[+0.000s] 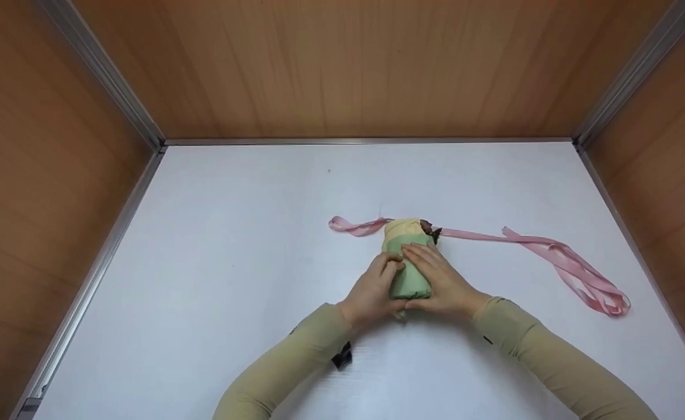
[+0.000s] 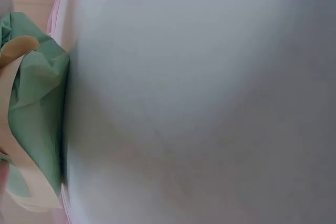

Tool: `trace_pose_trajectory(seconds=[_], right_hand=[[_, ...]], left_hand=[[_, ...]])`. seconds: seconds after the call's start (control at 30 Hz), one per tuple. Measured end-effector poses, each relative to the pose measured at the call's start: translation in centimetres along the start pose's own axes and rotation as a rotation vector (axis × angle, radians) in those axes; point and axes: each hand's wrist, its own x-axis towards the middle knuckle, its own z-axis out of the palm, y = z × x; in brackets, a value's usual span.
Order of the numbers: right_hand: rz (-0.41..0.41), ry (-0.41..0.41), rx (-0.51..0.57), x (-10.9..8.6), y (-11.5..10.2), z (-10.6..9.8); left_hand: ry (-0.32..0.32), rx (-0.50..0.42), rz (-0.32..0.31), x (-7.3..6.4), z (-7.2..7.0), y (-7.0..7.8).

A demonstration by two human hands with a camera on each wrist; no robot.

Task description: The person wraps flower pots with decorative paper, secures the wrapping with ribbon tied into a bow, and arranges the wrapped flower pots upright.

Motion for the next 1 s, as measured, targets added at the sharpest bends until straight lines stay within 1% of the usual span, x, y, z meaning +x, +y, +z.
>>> trace_pose_trajectory(seconds=[0.07, 0.2, 0.27, 0.33, 0.4, 0.5, 0.57, 0.63, 0.7, 0.77, 0.83, 0.87, 0.9, 1.0], right_hand=[[0.006, 0.009, -0.004, 0.0, 0.0, 0.0], [0.008, 0.027, -0.002, 0.1, -0.1, 0.0], [0.008, 0.031, 0.0, 0.2, -0.2, 0.1], [0.011, 0.027, -0.003, 0.2, -0.2, 0.1], [0.018, 0.018, -0.006, 0.2, -0.2, 0.2], [0.031, 0.006, 0.0, 0.2, -0.1, 0.3], [0.037, 0.006, 0.006, 0.1, -0.1, 0.3], [0.038, 0.008, 0.01, 0.1, -0.1, 0.4], [0.039, 0.011, 0.011, 0.2, -0.1, 0.5], [0.039, 0.008, 0.02, 0.2, -0.2, 0.5], [0.039, 0.004, 0.026, 0.3, -0.2, 0.5], [0.041, 0.001, 0.031, 0.3, -0.2, 0.5], [0.043, 0.001, 0.036, 0.3, -0.3, 0.5], [0.046, 0.007, 0.033, 0.2, -0.2, 0.3]], left_hand=[[-0.025, -0.02, 0.024, 0.1, -0.3, -0.2], [-0.112, -0.122, 0.066, 0.3, -1.8, -1.3], [-0.16, -0.151, 0.046, 0.3, -2.6, -2.0], [-0.193, -0.132, -0.011, 0.2, -3.2, -2.9], [-0.215, -0.072, -0.084, 0.1, -3.5, -3.9], [-0.219, 0.033, -0.191, 0.2, -3.7, -5.6], [-0.225, 0.078, -0.264, 0.7, -3.8, -6.8], [-0.236, 0.103, -0.34, 1.3, -3.7, -7.8], [-0.268, 0.111, -0.415, 1.9, -3.6, -8.6], [-0.315, 0.126, -0.463, 2.5, -3.4, -9.0], [-0.347, 0.157, -0.473, 2.9, -3.0, -9.2], [-0.345, 0.167, -0.462, 3.0, -2.9, -9.2], [-0.338, 0.18, -0.447, 3.2, -2.7, -9.2], [-0.269, 0.205, -0.393, 3.4, -2.5, -9.2]])
